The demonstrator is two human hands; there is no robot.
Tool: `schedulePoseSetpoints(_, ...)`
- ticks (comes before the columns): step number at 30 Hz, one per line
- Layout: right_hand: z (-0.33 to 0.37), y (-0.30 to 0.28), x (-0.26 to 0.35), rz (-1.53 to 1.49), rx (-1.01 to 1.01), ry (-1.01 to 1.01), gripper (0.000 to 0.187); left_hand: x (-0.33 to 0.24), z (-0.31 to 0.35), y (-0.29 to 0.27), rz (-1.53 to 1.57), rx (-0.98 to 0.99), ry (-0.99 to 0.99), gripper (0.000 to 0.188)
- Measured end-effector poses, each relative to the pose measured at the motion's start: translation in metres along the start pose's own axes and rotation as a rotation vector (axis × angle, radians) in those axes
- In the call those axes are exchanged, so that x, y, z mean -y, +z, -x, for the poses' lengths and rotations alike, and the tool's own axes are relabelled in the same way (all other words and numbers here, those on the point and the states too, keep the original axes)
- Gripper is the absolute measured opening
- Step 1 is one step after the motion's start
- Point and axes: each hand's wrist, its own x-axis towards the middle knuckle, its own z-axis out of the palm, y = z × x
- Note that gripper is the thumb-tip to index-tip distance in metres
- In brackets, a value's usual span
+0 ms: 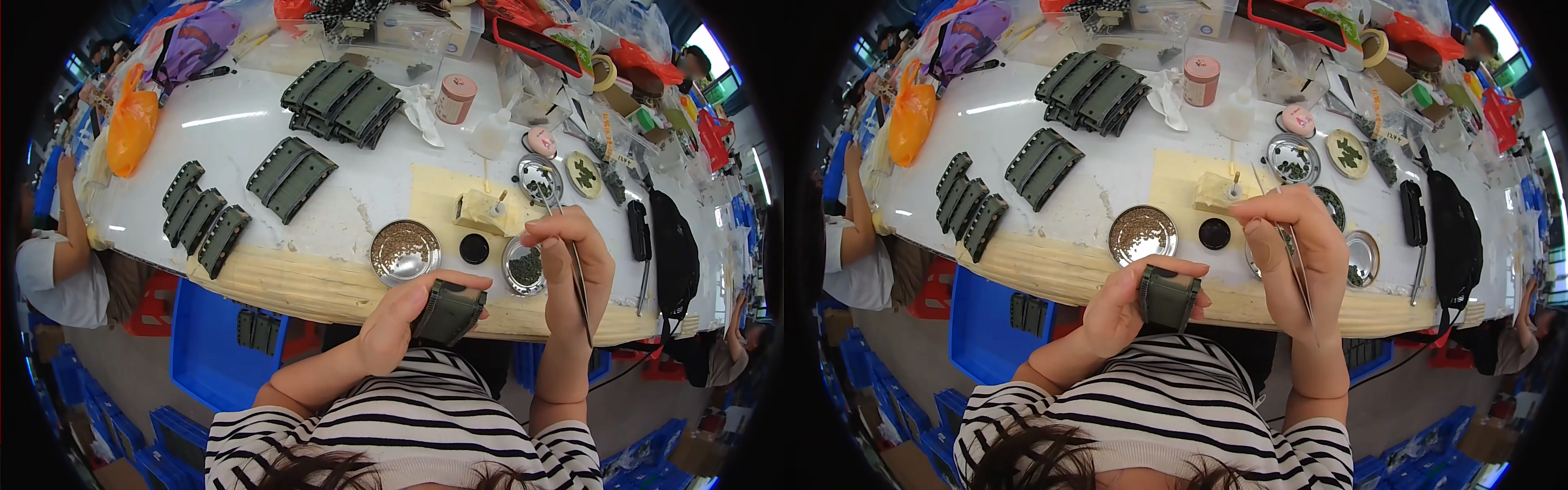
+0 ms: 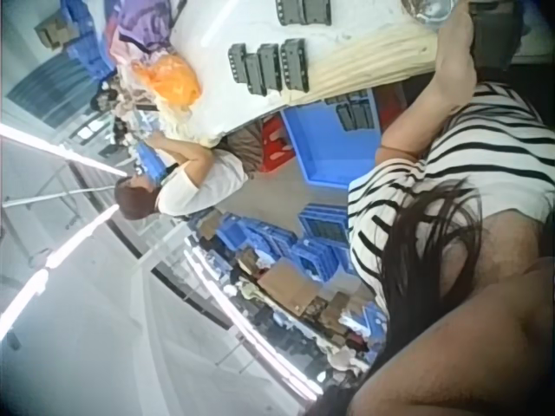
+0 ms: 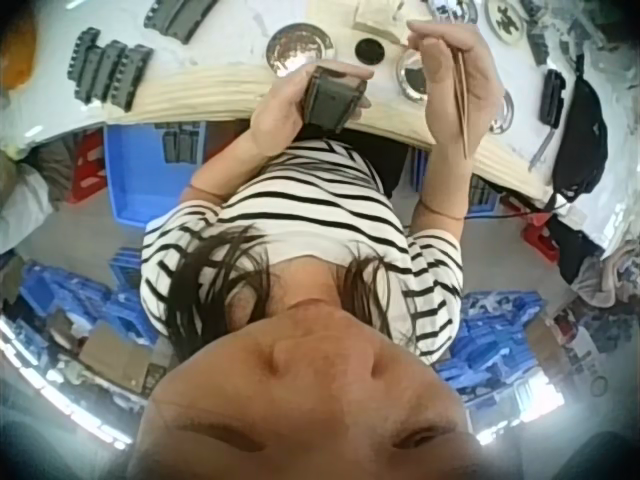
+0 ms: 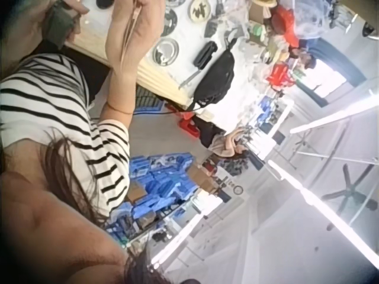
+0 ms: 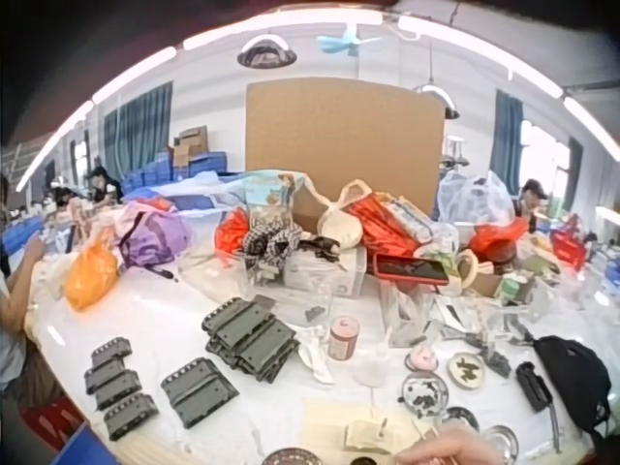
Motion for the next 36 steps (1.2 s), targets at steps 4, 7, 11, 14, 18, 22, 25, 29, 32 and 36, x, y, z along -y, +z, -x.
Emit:
schedulePoseSetpoints(4, -0.002, -0.004, -0.002, 0.027, -0.027, 0.062, 0.008, 0.003, 0.0, -0.004, -0.04, -0.013, -0.01, 0.055)
schedulePoseSetpoints(7, -0.001, -0.004, -0.002, 0.039, -0.013, 0.055, 0.007, 0.004, -0.001, -0.003, -0.078, -0.035, 0.005, 0.054)
schedulePoseSetpoints(11, 0.0, -0.002, -0.004, 0.041, -0.004, 0.021, 0.007, 0.003, -0.001, -0.003, -0.111, -0.039, 0.015, 0.054)
schedulePoseSetpoints(14, -0.001, -0.003, -0.005, 0.054, 0.0, 0.027, 0.007, 0.002, 0.0, -0.004, -0.111, -0.031, 0.02, 0.056)
schedulePoseSetpoints(18, -0.003, -0.004, -0.005, 0.102, -0.049, 0.056, 0.008, 0.004, -0.001, -0.004, -0.055, -0.034, 0.027, 0.057)
schedulePoseSetpoints(22, -0.015, -0.005, -0.018, 0.406, -0.078, -0.033, 0.008, 0.011, -0.003, -0.009, 0.191, 0.018, 0.0, 0.053)
schedulePoseSetpoints(25, -0.021, -0.003, -0.028, 0.633, -0.025, -0.104, 0.012, 0.016, -0.005, -0.011, 0.358, 0.026, 0.003, 0.047)
schedulePoseSetpoints(29, -0.025, 0.004, -0.039, 0.69, 0.021, -0.108, 0.014, 0.016, -0.007, -0.012, 0.457, -0.018, -0.031, 0.042)
schedulePoseSetpoints(32, -0.027, 0.006, -0.045, 0.697, 0.014, -0.151, 0.015, 0.023, -0.01, -0.018, 0.587, 0.013, -0.055, 0.04)
schedulePoseSetpoints(36, -0.025, 0.004, -0.044, 0.641, -0.028, -0.162, 0.015, 0.026, -0.015, -0.018, 0.805, 0.061, -0.093, 0.039)
